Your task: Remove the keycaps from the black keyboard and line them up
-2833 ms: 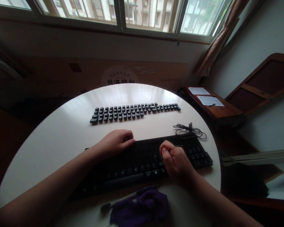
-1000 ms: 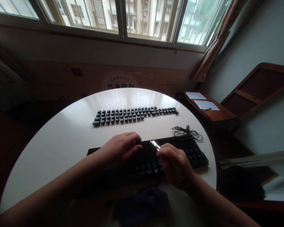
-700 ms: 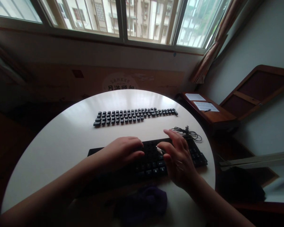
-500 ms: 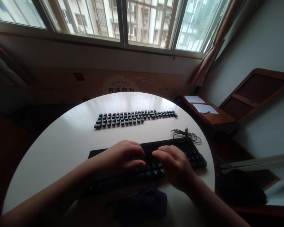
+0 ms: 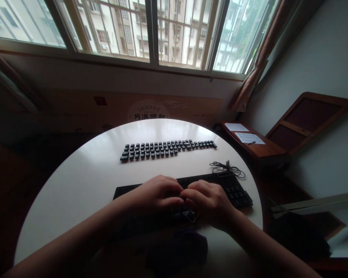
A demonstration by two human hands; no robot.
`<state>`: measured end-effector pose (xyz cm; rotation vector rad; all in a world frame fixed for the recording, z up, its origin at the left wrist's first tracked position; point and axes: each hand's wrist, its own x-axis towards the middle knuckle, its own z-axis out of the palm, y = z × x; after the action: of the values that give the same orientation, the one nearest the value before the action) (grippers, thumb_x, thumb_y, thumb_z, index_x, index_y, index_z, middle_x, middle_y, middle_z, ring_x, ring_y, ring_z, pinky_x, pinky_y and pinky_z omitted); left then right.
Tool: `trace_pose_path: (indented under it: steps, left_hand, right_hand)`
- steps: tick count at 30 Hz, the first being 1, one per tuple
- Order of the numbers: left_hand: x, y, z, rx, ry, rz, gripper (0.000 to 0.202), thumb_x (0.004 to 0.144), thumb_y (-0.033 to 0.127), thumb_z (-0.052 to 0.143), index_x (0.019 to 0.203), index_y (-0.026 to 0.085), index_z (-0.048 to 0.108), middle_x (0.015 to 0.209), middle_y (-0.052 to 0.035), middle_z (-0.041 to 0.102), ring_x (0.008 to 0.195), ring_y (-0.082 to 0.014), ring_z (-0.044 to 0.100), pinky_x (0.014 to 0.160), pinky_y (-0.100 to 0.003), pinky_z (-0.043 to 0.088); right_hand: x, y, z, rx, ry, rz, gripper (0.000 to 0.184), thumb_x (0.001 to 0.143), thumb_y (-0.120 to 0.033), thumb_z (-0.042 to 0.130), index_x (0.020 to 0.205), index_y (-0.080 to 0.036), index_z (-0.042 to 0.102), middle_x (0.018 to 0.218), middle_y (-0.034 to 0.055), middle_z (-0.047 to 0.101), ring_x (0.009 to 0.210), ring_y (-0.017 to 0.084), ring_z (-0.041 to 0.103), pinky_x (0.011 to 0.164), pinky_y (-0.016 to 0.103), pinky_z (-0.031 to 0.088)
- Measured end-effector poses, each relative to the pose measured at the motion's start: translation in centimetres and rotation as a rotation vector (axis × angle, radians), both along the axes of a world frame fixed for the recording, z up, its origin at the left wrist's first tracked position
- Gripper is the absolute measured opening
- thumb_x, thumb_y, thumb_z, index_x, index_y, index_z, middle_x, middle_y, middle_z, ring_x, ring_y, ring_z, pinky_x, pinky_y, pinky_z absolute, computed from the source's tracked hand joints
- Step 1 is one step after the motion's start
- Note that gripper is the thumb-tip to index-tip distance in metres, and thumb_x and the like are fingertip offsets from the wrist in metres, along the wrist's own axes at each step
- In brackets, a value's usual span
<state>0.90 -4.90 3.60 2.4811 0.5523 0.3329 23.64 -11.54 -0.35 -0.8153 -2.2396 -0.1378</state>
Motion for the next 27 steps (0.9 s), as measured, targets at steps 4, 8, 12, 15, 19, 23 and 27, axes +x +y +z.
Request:
trace_pose_path:
  steps: [4, 8, 12, 15, 19, 23, 27]
  left_hand:
    - [-1.2, 1.5, -0.5, 0.338, 0.126, 0.212, 0.029, 0.098, 0.043, 0.055, 0.100, 0.021, 0.074, 0.089, -0.0052, 0.071, 0.082, -0.0227, 0.066, 0.067, -0.031, 0.046]
    - [-2.3, 3.1, -1.5, 0.415, 0.246, 0.299, 0.027, 0.097, 0.041, 0.057, 0.089, 0.021, 0.073, 0.085, -0.0035, 0.071, 0.075, -0.0209, 0.065, 0.063, -0.030, 0.043]
    - [-2.6, 3.7, -2.3, 0.401, 0.329, 0.292, 0.025, 0.095, 0.040, 0.060, 0.083, 0.020, 0.070, 0.087, -0.0047, 0.071, 0.080, -0.0221, 0.065, 0.065, -0.030, 0.045]
    - [-2.6, 3.6, -2.7, 0.384, 0.385, 0.278, 0.025, 0.093, 0.041, 0.061, 0.082, 0.020, 0.067, 0.087, -0.0059, 0.071, 0.083, -0.0244, 0.065, 0.069, -0.033, 0.047]
    - [-2.6, 3.7, -2.9, 0.359, 0.407, 0.263, 0.023, 0.093, 0.041, 0.061, 0.085, 0.019, 0.065, 0.089, -0.0060, 0.070, 0.084, -0.0257, 0.064, 0.070, -0.035, 0.048]
    - [-2.7, 3.9, -2.6, 0.295, 0.412, 0.251, 0.022, 0.093, 0.040, 0.062, 0.085, 0.019, 0.062, 0.090, -0.0056, 0.069, 0.085, -0.0248, 0.064, 0.070, -0.035, 0.047]
    - [-2.7, 4.1, -2.3, 0.257, 0.409, 0.237, 0.021, 0.094, 0.039, 0.061, 0.084, 0.020, 0.061, 0.090, -0.0051, 0.068, 0.085, -0.0237, 0.063, 0.070, -0.033, 0.046]
  right_hand:
    - [1.0, 3.8, 3.1, 0.009, -0.121, -0.069, 0.012, 0.095, -0.022, 0.062, 0.106, -0.019, 0.068, 0.096, 0.0054, 0.070, 0.082, 0.015, 0.066, 0.070, 0.024, 0.049]
    - [1.7, 11.2, 4.7, -0.214, -0.225, -0.315, 0.016, 0.089, -0.030, 0.071, 0.103, -0.021, 0.071, 0.101, 0.0035, 0.072, 0.077, 0.015, 0.065, 0.071, 0.025, 0.046]
    - [1.6, 17.2, 2.9, -0.362, -0.297, -0.432, 0.015, 0.086, -0.029, 0.072, 0.100, -0.022, 0.074, 0.093, 0.0027, 0.074, 0.081, 0.018, 0.067, 0.069, 0.025, 0.044]
    - [1.4, 18.9, 0.4, -0.424, -0.322, -0.421, 0.014, 0.083, -0.026, 0.074, 0.096, -0.024, 0.075, 0.088, -0.0001, 0.075, 0.076, 0.017, 0.067, 0.066, 0.024, 0.043]
    - [1.4, 18.8, -1.7, -0.452, -0.307, -0.415, 0.016, 0.083, -0.028, 0.072, 0.099, -0.027, 0.076, 0.092, -0.0009, 0.075, 0.080, 0.017, 0.068, 0.067, 0.024, 0.044]
    - [1.4, 18.5, -2.2, -0.447, -0.250, -0.437, 0.025, 0.085, -0.029, 0.071, 0.109, -0.029, 0.074, 0.096, -0.0011, 0.075, 0.082, 0.017, 0.068, 0.069, 0.024, 0.044]
    - [1.2, 18.4, -2.4, -0.439, -0.203, -0.450, 0.023, 0.083, -0.027, 0.073, 0.105, -0.030, 0.074, 0.093, -0.0033, 0.075, 0.079, 0.016, 0.068, 0.068, 0.024, 0.044]
